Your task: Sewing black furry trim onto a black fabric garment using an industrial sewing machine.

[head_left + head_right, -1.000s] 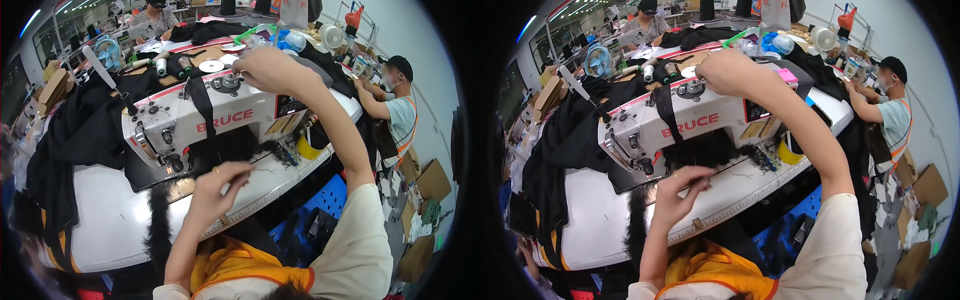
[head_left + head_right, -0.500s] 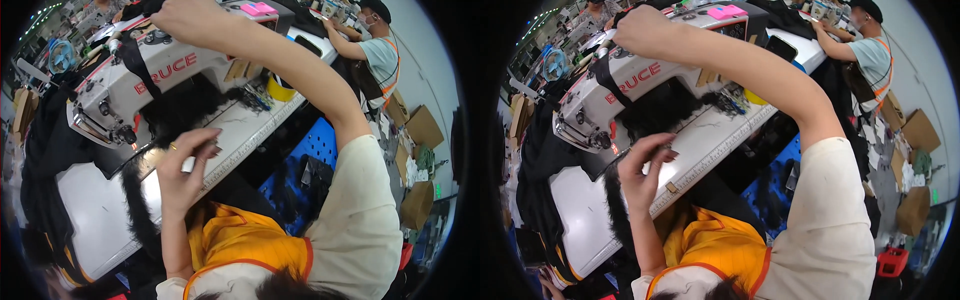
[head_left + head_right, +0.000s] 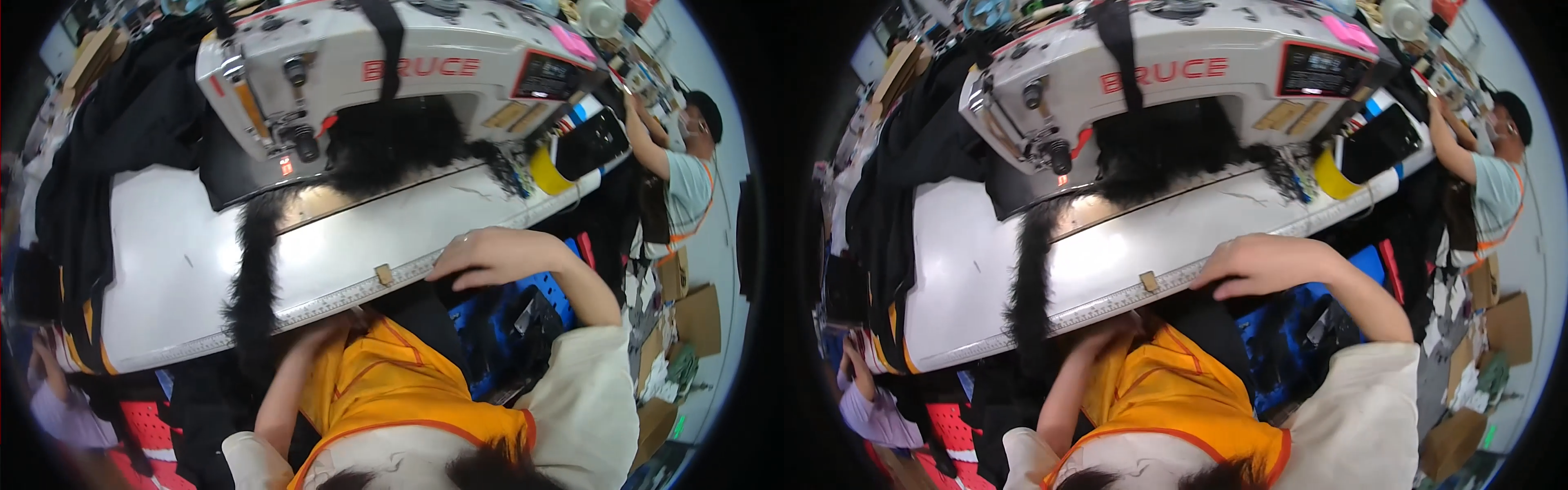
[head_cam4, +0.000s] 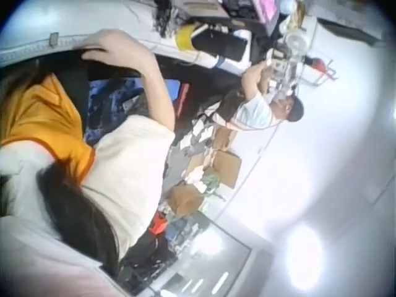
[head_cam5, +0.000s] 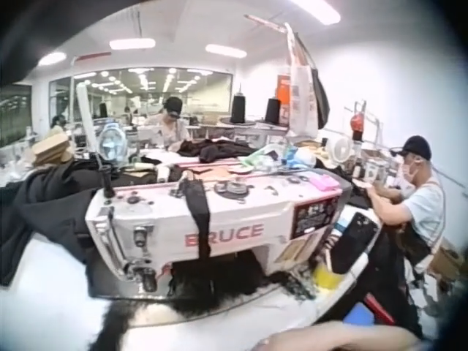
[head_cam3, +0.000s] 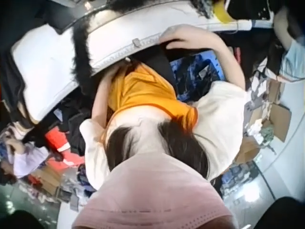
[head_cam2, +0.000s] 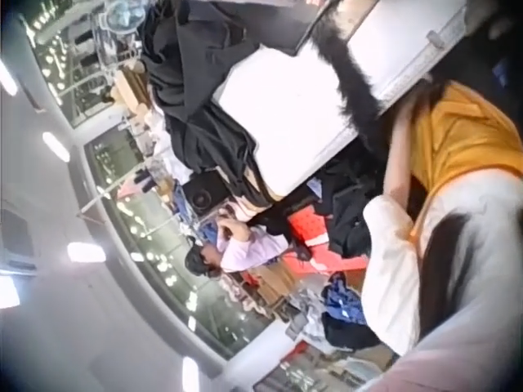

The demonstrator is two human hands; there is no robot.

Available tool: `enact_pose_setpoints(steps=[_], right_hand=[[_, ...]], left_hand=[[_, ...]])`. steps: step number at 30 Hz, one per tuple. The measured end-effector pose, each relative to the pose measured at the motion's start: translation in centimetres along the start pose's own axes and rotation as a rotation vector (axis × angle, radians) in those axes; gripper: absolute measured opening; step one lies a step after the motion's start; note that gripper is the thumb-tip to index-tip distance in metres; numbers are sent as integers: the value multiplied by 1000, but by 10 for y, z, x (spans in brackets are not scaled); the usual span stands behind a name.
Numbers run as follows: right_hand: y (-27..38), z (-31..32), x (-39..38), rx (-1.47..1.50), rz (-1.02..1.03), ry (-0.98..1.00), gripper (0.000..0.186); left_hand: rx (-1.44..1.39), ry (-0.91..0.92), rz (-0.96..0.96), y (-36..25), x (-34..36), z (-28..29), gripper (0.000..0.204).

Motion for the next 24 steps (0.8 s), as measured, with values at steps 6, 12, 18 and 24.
enact_pose_setpoints(steps=[6,12,18,24], right_hand=[[-52,-22,29,398,-665,-703,16],[-53,-20,34,320,-604,-718,15],[-54,-21,35,290,-599,-723,16],[-54,-21,36,255,-552,-751,17]], left_hand=[[-64,38,-18,10,-8,28,33],[-86,145,-56,13,-4,56,33],[-114,280,-108,24,1,56,33],[-117,400,-167,27,1,48,33]])
Point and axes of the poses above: each hand's wrist, its own x-axis towards the middle knuckle, its own z-axis out of the back of the hand, y = z × x, the point moved 4 cm from there along x, towards the middle knuckle, and after that the axes turned 2 degrees about -z, right-handed, at the moved point
